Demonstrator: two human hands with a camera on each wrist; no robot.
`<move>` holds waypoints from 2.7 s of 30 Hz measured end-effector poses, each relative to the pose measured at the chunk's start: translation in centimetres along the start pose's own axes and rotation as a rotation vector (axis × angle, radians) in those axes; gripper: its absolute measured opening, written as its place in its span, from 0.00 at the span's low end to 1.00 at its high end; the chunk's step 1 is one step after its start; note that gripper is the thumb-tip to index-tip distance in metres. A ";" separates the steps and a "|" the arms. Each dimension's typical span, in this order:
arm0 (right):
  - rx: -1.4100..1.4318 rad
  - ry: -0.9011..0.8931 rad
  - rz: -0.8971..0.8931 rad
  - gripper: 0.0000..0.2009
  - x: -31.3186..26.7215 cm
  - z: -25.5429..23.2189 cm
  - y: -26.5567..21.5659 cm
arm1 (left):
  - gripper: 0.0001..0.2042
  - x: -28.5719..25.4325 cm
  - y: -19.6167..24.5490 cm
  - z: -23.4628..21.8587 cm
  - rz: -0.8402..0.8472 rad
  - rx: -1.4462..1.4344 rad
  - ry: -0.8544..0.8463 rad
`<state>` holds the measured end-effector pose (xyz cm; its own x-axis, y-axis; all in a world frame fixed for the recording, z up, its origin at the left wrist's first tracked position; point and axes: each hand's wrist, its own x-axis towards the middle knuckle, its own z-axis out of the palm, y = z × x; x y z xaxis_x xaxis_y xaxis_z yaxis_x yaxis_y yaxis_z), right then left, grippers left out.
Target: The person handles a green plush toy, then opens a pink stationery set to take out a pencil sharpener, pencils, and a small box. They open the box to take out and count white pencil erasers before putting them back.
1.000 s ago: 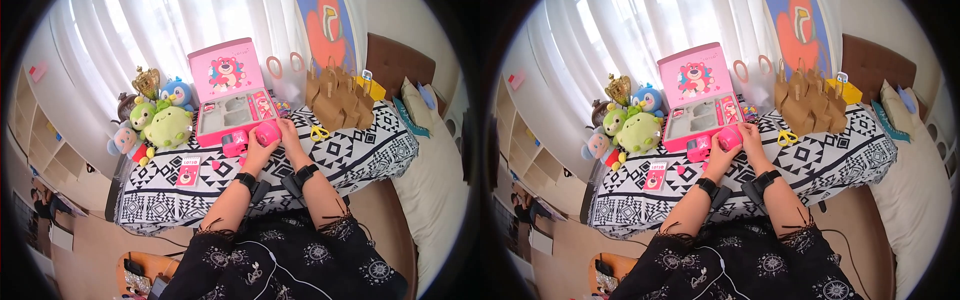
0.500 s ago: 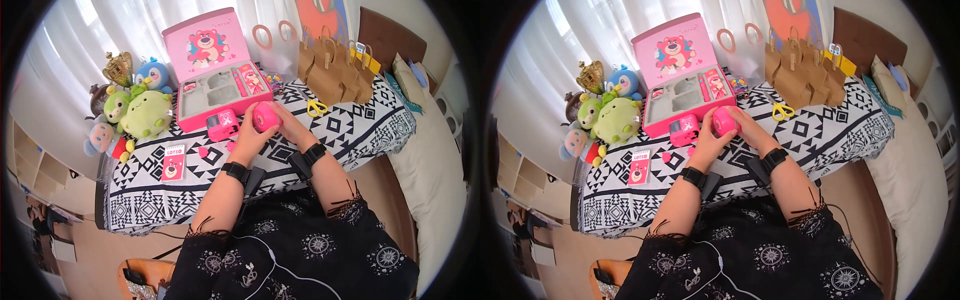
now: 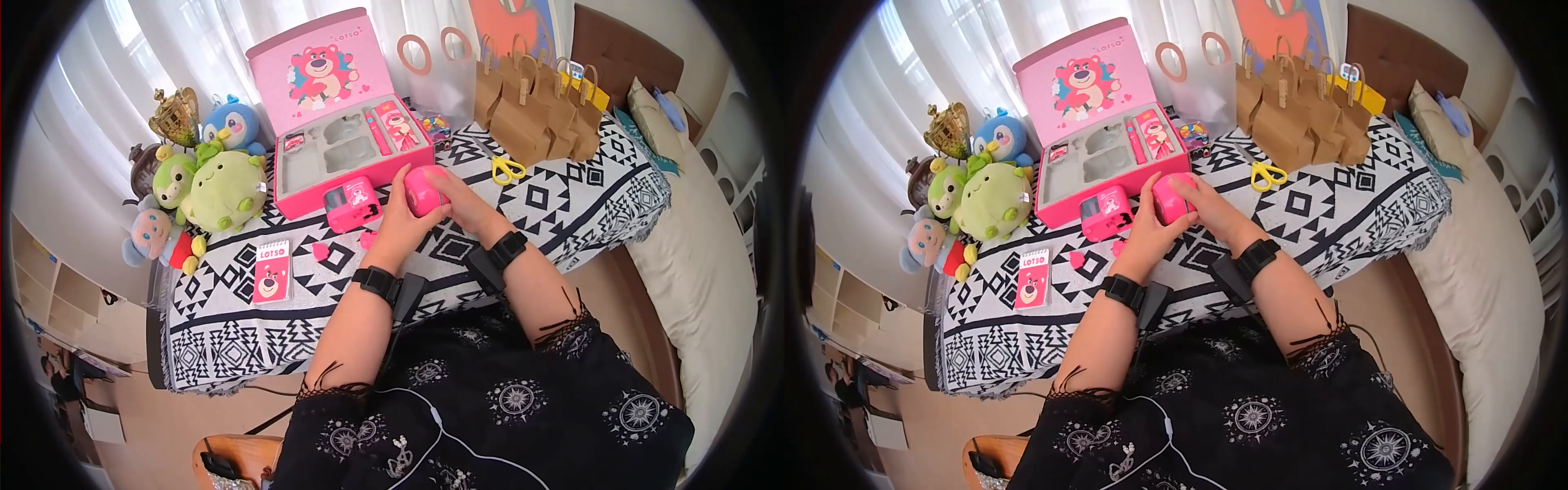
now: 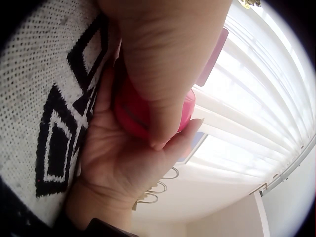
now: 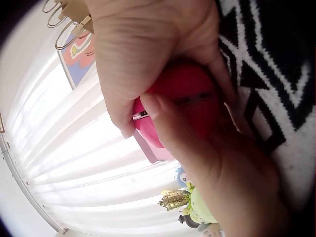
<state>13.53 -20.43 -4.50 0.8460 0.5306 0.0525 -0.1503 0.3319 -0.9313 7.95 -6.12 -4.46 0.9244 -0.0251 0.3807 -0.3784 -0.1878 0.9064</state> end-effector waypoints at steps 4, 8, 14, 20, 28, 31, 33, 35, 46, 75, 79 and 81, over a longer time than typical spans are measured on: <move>-0.191 0.089 -0.168 0.24 0.0 0.2 -0.1 | 0.48 0.3 -1.0 0.0 0.021 0.089 0.032; -0.169 0.100 -0.167 0.24 -0.3 0.5 -0.4 | 0.44 0.0 -0.2 0.0 0.068 0.238 0.064; -0.166 0.117 -0.184 0.25 -0.4 0.7 -0.6 | 0.44 0.0 -0.6 0.0 0.075 0.229 0.083; -0.146 0.134 -0.184 0.25 -0.4 0.7 -0.5 | 0.46 0.1 -0.1 0.0 0.033 0.184 0.074; -0.142 0.124 -0.209 0.24 -0.5 0.6 -0.4 | 0.44 0.0 0.3 0.0 0.071 0.236 0.102; -0.156 0.120 -0.212 0.23 -0.4 0.6 -0.4 | 0.43 0.1 0.0 -0.1 0.083 0.226 0.100; -0.165 0.117 -0.215 0.23 -0.4 0.5 -0.3 | 0.43 0.1 0.1 -0.1 0.075 0.221 0.099; -0.172 0.112 -0.228 0.23 -0.4 0.5 -0.3 | 0.43 0.0 0.2 -0.1 0.070 0.218 0.098; -0.166 0.133 -0.251 0.22 -0.5 0.6 -0.5 | 0.43 0.2 -0.3 0.1 0.086 0.198 0.119; -0.212 0.151 -0.283 0.22 -0.2 0.4 -0.1 | 0.42 0.0 0.2 -0.2 0.102 0.532 0.217; -0.210 0.137 -0.265 0.22 -0.1 0.2 0.0 | 0.42 0.0 0.2 -0.2 0.089 0.561 0.212; -0.217 0.136 -0.260 0.21 -0.1 0.2 0.0 | 0.42 0.1 -0.1 -0.2 0.101 0.514 0.203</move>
<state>13.38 -20.32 -4.39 0.9043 0.3365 0.2627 0.1783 0.2614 -0.9486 8.06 -5.88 -4.48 0.8374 0.1120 0.5350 -0.3457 -0.6497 0.6771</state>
